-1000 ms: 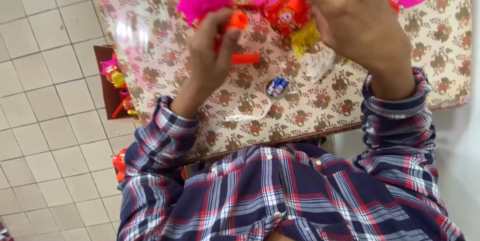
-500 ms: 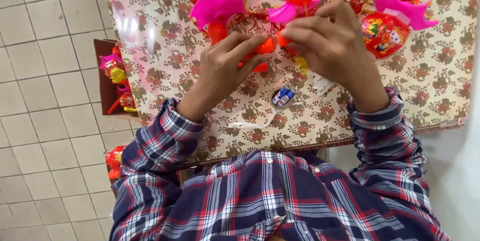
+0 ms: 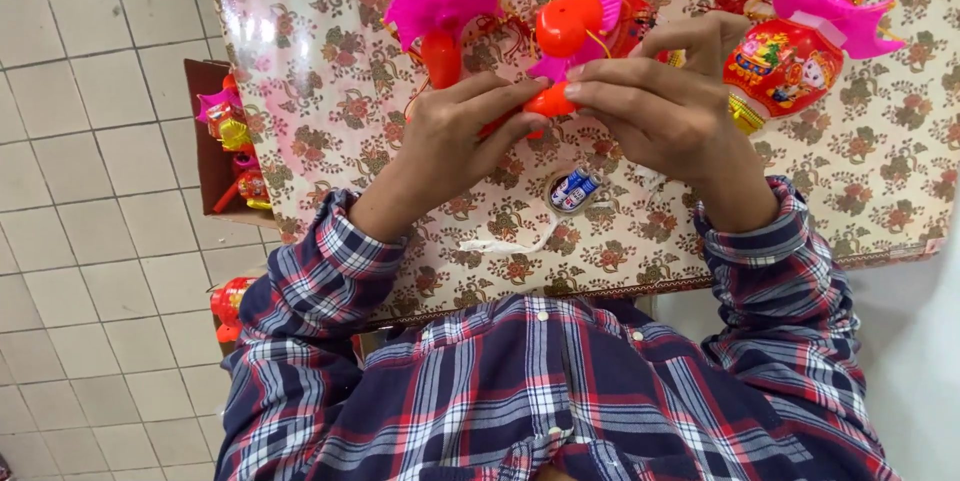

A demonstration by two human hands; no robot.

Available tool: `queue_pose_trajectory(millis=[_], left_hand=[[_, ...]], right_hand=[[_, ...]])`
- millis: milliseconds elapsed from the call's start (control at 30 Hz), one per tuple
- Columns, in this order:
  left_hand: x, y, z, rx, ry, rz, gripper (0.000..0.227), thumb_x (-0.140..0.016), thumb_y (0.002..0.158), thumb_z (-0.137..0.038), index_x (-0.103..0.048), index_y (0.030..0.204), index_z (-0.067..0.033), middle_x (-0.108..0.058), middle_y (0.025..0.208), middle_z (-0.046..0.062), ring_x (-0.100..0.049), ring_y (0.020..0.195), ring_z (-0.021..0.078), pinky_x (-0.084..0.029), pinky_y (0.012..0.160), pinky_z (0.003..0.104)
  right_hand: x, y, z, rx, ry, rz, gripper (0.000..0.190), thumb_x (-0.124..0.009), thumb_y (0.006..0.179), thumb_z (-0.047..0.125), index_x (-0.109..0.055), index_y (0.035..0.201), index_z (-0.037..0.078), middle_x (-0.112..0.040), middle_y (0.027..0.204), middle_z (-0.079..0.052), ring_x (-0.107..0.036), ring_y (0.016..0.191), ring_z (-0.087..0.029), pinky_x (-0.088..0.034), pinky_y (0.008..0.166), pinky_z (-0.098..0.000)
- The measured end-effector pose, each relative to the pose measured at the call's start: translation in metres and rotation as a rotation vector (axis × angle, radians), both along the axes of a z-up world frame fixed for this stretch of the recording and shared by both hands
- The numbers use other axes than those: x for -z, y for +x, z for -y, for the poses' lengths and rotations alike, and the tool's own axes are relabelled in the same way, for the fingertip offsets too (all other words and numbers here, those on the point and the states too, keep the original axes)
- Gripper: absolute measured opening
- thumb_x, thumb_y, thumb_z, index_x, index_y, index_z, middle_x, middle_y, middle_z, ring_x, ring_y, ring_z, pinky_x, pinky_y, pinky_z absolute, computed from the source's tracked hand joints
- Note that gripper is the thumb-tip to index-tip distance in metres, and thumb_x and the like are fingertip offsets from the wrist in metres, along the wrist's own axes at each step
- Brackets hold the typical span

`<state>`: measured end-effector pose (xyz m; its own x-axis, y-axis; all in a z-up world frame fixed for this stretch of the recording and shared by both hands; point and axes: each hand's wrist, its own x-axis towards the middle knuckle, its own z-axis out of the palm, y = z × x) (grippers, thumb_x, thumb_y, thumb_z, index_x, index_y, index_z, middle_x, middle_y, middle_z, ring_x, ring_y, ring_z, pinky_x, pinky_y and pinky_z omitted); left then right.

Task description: Assembling decorative plastic lanterns by joining multiple colorful components and handles on a table.

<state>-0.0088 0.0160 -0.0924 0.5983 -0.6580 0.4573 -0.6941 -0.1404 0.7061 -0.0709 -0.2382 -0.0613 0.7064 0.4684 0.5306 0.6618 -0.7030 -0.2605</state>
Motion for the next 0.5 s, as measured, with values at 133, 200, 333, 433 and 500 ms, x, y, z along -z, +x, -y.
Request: queue_pose_trajectory(millis=[133,200,333,433,500], left_hand=[[0.01,-0.001,0.0,-0.113,0.1,0.304,0.034,-0.083,0.1,-0.025,-0.07,0.125,-0.0057,-0.072,0.102,0.009,-0.069,0.074,0.0183,-0.056,0.054,0.028],[0.008,-0.001,-0.001,-0.127,0.135,0.361,0.036,-0.085,0.1,-0.026,-0.069,0.125,-0.0065,-0.072,0.103,0.01,-0.066,0.077,0.0187,-0.054,0.054,0.029],[0.002,0.001,-0.001,-0.17,0.178,0.379,0.05,-0.073,0.101,-0.048,-0.07,0.116,0.0001,-0.075,0.1,0.013,-0.064,0.084,0.0259,-0.053,0.061,0.034],[-0.018,0.002,-0.002,-0.115,0.169,0.351,0.025,-0.062,0.109,-0.021,-0.069,0.101,0.0016,-0.067,0.087,0.012,-0.054,0.078,0.0266,-0.046,0.065,0.036],[-0.012,0.003,-0.002,-0.166,0.202,0.399,0.025,-0.069,0.106,-0.028,-0.069,0.104,-0.0039,-0.068,0.092,0.009,-0.057,0.078,0.0237,-0.046,0.061,0.033]], right_hand=[[0.002,-0.002,-0.005,0.043,-0.07,0.035,0.016,-0.09,0.104,0.016,-0.082,0.118,0.014,-0.081,0.12,0.001,-0.05,0.108,-0.026,-0.024,0.101,-0.0432],[0.001,0.0,-0.006,0.042,-0.046,0.011,0.017,-0.089,0.104,0.017,-0.082,0.118,0.012,-0.08,0.118,-0.001,-0.051,0.107,-0.027,-0.026,0.102,-0.0428],[-0.001,-0.003,-0.009,0.053,-0.021,-0.022,0.017,-0.088,0.104,0.018,-0.083,0.117,0.008,-0.08,0.117,-0.003,-0.052,0.11,-0.029,-0.02,0.111,-0.0419],[-0.003,-0.001,-0.012,0.059,-0.018,0.005,0.02,-0.082,0.105,0.024,-0.081,0.118,0.009,-0.08,0.116,-0.003,-0.052,0.108,-0.027,-0.026,0.101,-0.0411],[0.004,0.0,-0.009,0.066,-0.019,0.01,0.019,-0.083,0.105,0.023,-0.081,0.118,0.009,-0.08,0.116,-0.004,-0.052,0.108,-0.028,-0.026,0.101,-0.0413]])
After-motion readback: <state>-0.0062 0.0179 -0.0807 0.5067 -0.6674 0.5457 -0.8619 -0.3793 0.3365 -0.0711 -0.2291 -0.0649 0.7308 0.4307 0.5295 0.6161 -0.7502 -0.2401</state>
